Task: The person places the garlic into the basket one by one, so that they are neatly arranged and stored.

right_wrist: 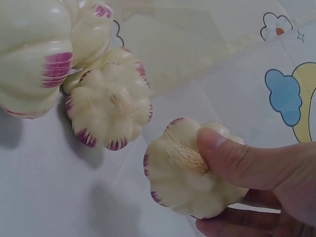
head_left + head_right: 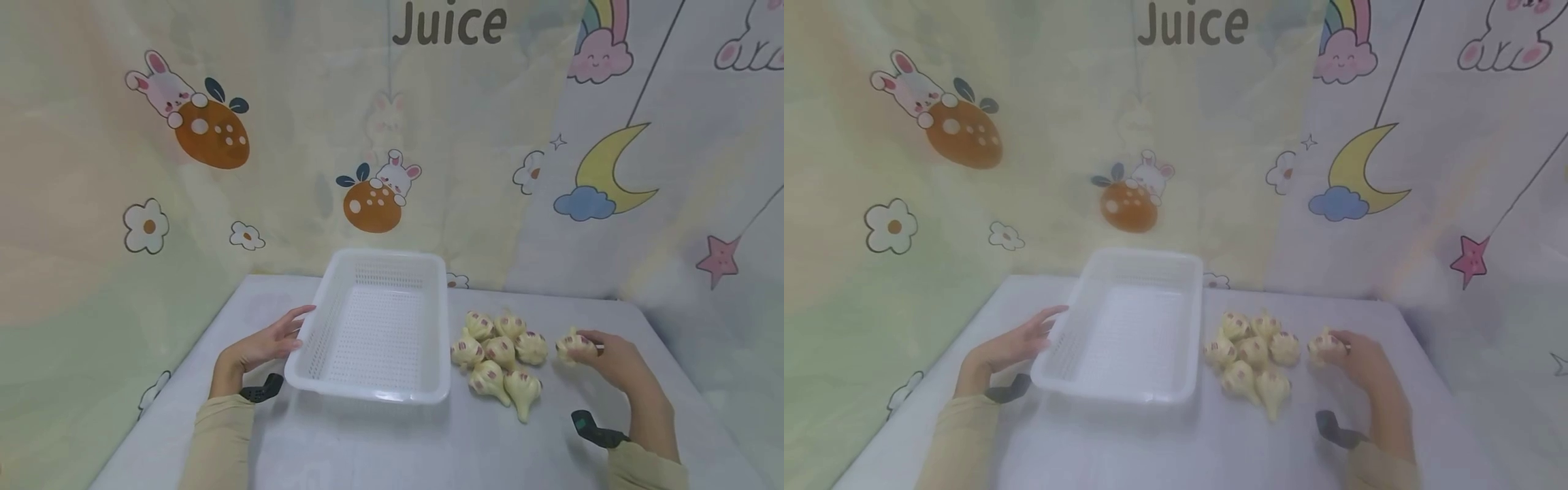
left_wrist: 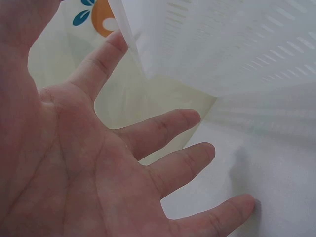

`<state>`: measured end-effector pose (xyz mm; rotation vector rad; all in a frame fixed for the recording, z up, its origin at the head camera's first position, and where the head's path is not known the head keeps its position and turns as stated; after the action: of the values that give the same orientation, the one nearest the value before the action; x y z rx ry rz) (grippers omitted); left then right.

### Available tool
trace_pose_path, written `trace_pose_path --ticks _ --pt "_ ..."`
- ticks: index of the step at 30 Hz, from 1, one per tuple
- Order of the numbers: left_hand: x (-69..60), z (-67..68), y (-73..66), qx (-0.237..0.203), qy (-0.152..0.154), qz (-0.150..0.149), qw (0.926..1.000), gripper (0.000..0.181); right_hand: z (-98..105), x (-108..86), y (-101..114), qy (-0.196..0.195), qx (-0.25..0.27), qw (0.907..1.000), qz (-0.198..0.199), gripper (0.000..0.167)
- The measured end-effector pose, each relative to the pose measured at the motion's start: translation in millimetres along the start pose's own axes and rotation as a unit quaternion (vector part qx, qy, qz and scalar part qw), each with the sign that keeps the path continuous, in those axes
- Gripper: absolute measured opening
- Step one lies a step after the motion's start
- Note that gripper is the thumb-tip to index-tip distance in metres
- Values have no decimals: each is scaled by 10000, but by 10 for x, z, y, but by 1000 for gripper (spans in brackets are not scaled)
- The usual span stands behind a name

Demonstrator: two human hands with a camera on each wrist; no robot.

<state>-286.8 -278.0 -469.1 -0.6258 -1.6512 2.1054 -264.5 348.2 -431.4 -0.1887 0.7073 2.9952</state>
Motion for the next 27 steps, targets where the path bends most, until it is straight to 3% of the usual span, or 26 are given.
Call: trace_pose_path --ticks 8,16,27 --pt "-5 -15 -42 178 -50 -41 9998 70 -2 3 7 -82 29 10000 7 93" --pt "-24 -19 0 403 -228 121 9989 69 -46 -14 74 -359 176 9991 122 88" --pt "-11 -31 -1 354 -283 156 9989 69 -7 -60 220 -704 302 9966 319 83"
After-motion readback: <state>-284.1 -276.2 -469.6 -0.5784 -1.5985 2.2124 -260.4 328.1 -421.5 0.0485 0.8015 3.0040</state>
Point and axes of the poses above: each hand's wrist, its own x-axis towards the middle knuckle, its own z-axis out of the back of the hand, y = z × x, the point moved 3 cm from there along x, towards the middle knuckle, and after that the axes turned 3 degrees about -y, right-handed, at the moved point
